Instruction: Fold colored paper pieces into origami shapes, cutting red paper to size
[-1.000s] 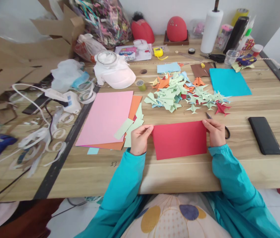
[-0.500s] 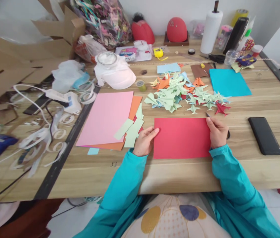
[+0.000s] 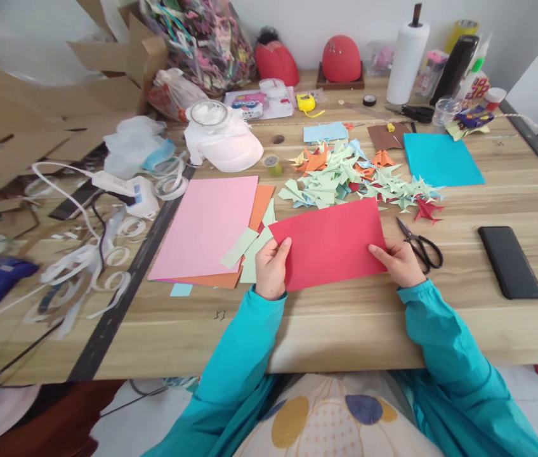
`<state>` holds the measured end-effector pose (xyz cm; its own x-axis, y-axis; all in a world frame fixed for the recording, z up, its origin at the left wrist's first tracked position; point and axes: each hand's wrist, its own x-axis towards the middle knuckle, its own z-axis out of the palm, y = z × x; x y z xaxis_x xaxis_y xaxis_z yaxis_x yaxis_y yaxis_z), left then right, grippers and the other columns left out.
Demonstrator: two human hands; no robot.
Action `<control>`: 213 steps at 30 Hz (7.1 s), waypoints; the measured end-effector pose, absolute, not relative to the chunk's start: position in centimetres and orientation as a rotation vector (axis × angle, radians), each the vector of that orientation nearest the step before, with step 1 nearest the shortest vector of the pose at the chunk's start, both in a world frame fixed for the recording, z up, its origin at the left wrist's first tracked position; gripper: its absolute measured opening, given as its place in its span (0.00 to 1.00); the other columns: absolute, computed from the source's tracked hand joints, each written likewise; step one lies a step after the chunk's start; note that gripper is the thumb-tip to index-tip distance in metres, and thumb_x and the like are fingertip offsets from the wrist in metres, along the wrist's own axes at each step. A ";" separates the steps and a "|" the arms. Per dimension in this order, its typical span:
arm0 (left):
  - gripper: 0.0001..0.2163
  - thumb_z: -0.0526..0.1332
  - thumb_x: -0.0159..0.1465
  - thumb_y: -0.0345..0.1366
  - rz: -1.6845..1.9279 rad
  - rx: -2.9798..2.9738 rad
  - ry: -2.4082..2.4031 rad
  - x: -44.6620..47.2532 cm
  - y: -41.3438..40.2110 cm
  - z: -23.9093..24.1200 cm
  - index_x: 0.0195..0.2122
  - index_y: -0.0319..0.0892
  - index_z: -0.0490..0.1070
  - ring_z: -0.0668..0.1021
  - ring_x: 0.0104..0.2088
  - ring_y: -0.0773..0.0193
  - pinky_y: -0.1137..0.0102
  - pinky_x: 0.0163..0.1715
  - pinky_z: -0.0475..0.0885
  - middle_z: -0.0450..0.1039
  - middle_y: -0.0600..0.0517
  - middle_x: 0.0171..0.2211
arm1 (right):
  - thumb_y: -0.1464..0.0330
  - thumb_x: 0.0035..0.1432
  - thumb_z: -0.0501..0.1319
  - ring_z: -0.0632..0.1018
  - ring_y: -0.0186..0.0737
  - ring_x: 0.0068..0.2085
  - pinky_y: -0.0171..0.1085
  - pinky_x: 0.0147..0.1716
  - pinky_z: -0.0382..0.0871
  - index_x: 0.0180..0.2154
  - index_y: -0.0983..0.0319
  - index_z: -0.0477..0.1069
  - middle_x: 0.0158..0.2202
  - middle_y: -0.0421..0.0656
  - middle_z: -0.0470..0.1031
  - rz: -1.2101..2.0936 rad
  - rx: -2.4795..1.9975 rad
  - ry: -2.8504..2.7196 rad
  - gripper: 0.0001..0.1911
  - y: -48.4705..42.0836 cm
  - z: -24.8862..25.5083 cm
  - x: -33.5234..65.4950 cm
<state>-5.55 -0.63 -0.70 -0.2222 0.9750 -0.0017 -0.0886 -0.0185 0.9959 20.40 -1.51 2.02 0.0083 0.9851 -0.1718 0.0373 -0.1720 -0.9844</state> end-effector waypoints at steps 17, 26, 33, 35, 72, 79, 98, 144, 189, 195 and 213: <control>0.07 0.59 0.63 0.36 1.038 2.872 0.926 -3.4 -2.0 -0.5 0.40 0.42 0.74 0.75 0.47 0.54 0.57 0.44 0.70 0.76 0.44 0.45 | 0.51 0.46 0.65 0.62 0.27 0.11 0.28 0.06 0.52 0.40 0.67 0.74 0.15 0.37 0.70 1.387 -1.487 -1.099 0.27 -1.3 0.1 19.4; 0.11 0.52 0.66 0.27 0.921 2.992 1.081 -3.6 -1.8 -1.7 0.40 0.40 0.74 0.76 0.37 0.60 0.64 0.36 0.67 0.78 0.46 0.38 | 0.61 0.56 0.62 0.76 0.51 0.42 0.49 0.42 0.71 0.49 0.62 0.70 0.42 0.53 0.76 0.148 -1.445 -1.852 0.20 -2.1 0.2 19.2; 0.09 0.53 0.66 0.27 0.946 3.005 1.035 -2.7 -2.2 -1.7 0.39 0.37 0.73 0.75 0.36 0.60 0.64 0.34 0.66 0.77 0.46 0.35 | 0.75 0.61 0.55 0.75 0.41 0.37 0.43 0.40 0.67 0.38 0.60 0.75 0.36 0.45 0.79 -0.037 -0.874 -2.411 0.10 -2.5 0.0 17.9; 0.09 0.52 0.66 0.29 0.913 2.992 1.016 -2.3 -2.4 -1.6 0.39 0.37 0.73 0.74 0.35 0.60 0.64 0.33 0.65 0.77 0.45 0.34 | 0.77 0.61 0.54 0.75 0.39 0.35 0.41 0.39 0.66 0.37 0.60 0.76 0.35 0.45 0.80 -0.075 -0.850 -2.438 0.13 -2.5 -0.3 17.8; 0.10 0.60 0.60 0.28 1.194 3.093 1.149 -7.7 -3.5 5.1 0.43 0.37 0.73 0.77 0.41 0.56 0.61 0.41 0.71 0.79 0.44 0.39 | 0.74 0.59 0.60 0.77 0.38 0.33 0.41 0.37 0.68 0.39 0.58 0.77 0.32 0.43 0.80 0.042 -0.831 -2.160 0.09 -1.5 1.5 20.8; 0.11 0.51 0.65 0.24 0.850 3.152 1.075 -2.3 -4.2 2.8 0.38 0.37 0.73 0.75 0.35 0.60 0.60 0.41 0.68 0.77 0.45 0.35 | 0.73 0.60 0.59 0.76 0.37 0.34 0.41 0.39 0.66 0.37 0.60 0.76 0.34 0.43 0.81 -0.008 -0.790 -2.265 0.07 -2.5 0.9 18.8; 0.12 0.51 0.64 0.24 0.783 3.197 1.150 -6.0 -3.6 4.5 0.36 0.39 0.74 0.73 0.36 0.59 0.62 0.35 0.63 0.76 0.47 0.33 | 0.74 0.58 0.56 0.75 0.38 0.31 0.40 0.35 0.66 0.35 0.62 0.75 0.31 0.44 0.80 -0.278 -0.810 -2.340 0.08 -2.3 1.0 20.8; 0.19 0.75 0.43 0.36 1.314 0.376 0.915 -0.6 0.3 0.5 0.37 0.41 0.76 0.80 0.43 0.51 0.56 0.49 0.74 0.80 0.48 0.38 | 0.54 0.48 0.67 0.80 0.43 0.31 0.40 0.31 0.77 0.35 0.61 0.79 0.32 0.44 0.82 1.035 -1.281 -1.284 0.18 -1.5 -1.0 19.8; 0.21 0.73 0.47 0.40 0.766 0.564 0.736 -2.9 -0.6 0.7 0.40 0.35 0.77 0.81 0.38 0.49 0.61 0.39 0.75 0.80 0.43 0.38 | 0.72 0.57 0.62 0.70 0.49 0.57 0.50 0.52 0.72 0.36 0.49 0.80 0.54 0.43 0.66 0.483 -1.028 -1.420 0.11 -2.4 1.3 20.4; 0.22 0.75 0.44 0.34 0.732 0.556 0.786 -2.2 -0.8 0.9 0.41 0.37 0.77 0.81 0.39 0.51 0.61 0.41 0.75 0.80 0.44 0.39 | 0.77 0.57 0.60 0.73 0.50 0.56 0.51 0.54 0.71 0.39 0.51 0.79 0.57 0.43 0.66 0.481 -0.959 -1.435 0.16 -2.4 1.4 20.3; 0.23 0.75 0.43 0.32 0.672 0.509 0.730 -2.1 -0.9 0.8 0.42 0.37 0.76 0.80 0.45 0.49 0.57 0.49 0.72 0.80 0.43 0.41 | 0.81 0.57 0.58 0.74 0.51 0.55 0.51 0.51 0.74 0.38 0.53 0.79 0.56 0.44 0.68 0.392 -0.870 -1.560 0.18 -2.7 1.1 20.0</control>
<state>-2.15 -0.93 0.80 0.5565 0.7083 -0.4343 -0.3736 0.6802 0.6306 20.01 -2.71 1.08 0.0289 0.7167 0.6968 0.3020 0.6583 -0.6896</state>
